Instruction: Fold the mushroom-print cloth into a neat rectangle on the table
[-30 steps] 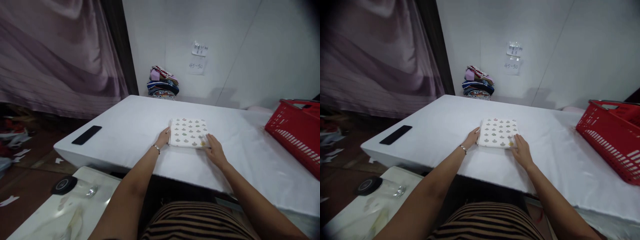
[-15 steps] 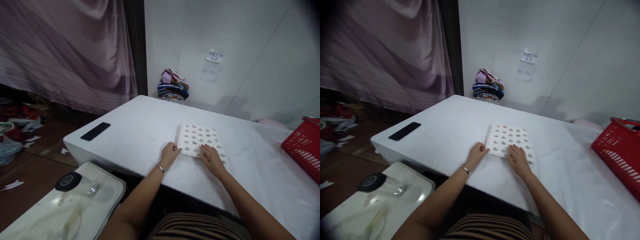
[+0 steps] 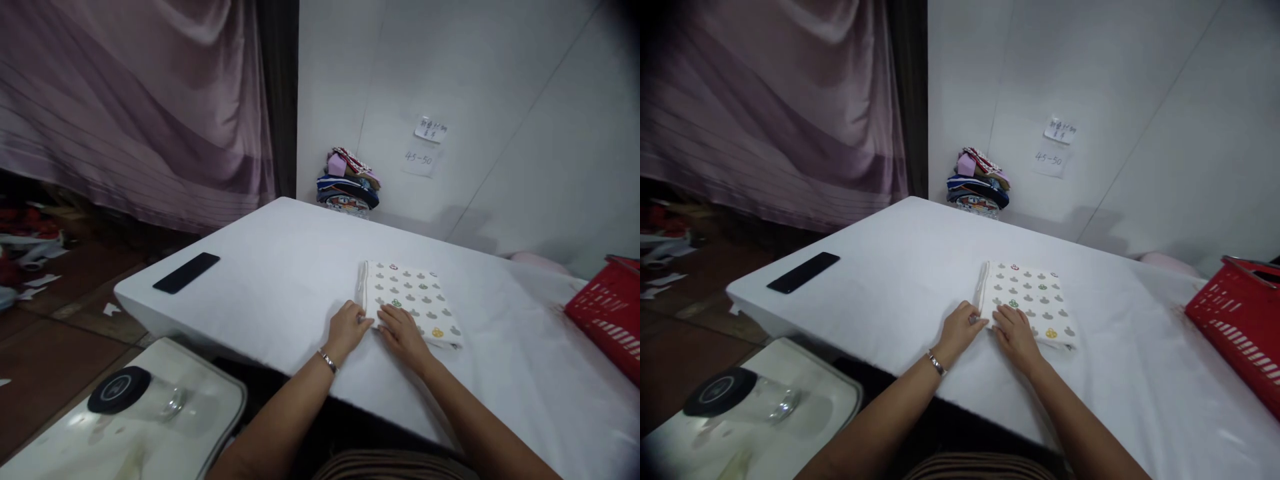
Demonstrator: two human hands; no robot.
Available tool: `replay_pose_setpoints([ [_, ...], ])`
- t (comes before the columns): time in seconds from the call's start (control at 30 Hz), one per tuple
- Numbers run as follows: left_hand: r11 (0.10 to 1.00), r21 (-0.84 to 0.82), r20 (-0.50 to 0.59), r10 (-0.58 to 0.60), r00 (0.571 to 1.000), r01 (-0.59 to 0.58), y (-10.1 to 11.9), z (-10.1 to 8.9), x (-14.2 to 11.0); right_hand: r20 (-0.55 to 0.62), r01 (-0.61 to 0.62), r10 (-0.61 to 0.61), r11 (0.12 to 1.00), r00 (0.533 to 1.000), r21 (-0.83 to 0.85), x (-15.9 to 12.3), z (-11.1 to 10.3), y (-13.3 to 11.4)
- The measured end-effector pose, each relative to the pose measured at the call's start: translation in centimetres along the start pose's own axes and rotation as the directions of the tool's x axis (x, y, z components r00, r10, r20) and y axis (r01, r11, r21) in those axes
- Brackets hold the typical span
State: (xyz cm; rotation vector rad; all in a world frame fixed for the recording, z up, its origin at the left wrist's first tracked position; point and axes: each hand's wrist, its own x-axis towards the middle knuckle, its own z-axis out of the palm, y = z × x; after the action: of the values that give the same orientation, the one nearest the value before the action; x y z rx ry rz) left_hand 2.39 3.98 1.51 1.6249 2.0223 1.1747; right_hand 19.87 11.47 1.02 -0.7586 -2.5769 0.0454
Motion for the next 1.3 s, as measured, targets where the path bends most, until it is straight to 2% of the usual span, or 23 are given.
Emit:
replay_pose_setpoints([
  [0.2, 0.999, -0.046, 0.032, 0.020, 0.999, -0.018, 0.1, -0.2, 0.0, -0.005, -0.020, 0.020, 1.000, 1.000, 0.009, 0.3, 0.4, -0.5],
  [0.43, 0.998, -0.066, 0.056, -0.010, 0.998, 0.014, 0.1, -0.2, 0.1, 0.007, -0.029, 0.029, 1.000, 1.000, 0.012, 0.8, 0.6, -1.3],
  [0.57, 0.989, -0.148, 0.008, 0.009, 1.000, -0.007, 0.0, -0.1, 0.3, 0.032, -0.024, 0.024, 1.000, 0.999, 0.010, 1.0, 0.4, -1.5],
  [0.67, 0.982, -0.174, -0.031, -0.081, 0.996, 0.074, -0.1, -0.1, 0.4, 0.044, -0.062, 0.064, 0.997, 0.997, -0.042, 0.9, -0.1, -1.0],
  [0.8, 0.977, -0.140, -0.015, -0.163, 0.986, 0.160, -0.3, 0.0, 0.4, 0.103, -0.112, 0.125, 0.986, 0.987, -0.123, 0.4, -0.7, -0.2],
  [0.93, 0.984, -0.119, -0.025, -0.134, 0.991, 0.130, -0.2, -0.1, 0.3, 0.146, -0.073, 0.094, 0.987, 0.985, -0.143, 0.0, -0.7, 0.1],
  [1.17, 0.994, -0.007, -0.022, -0.106, 0.994, 0.105, 0.8, -0.2, 0.7, 0.132, -0.081, 0.098, 0.988, 0.986, -0.132, 0.3, -0.3, -0.6],
  [1.3, 0.992, -0.035, -0.052, -0.125, 0.991, 0.123, 0.7, 0.2, 0.9, 0.135, -0.082, 0.094, 0.993, 0.986, -0.089, 0.4, -0.8, -0.4],
])
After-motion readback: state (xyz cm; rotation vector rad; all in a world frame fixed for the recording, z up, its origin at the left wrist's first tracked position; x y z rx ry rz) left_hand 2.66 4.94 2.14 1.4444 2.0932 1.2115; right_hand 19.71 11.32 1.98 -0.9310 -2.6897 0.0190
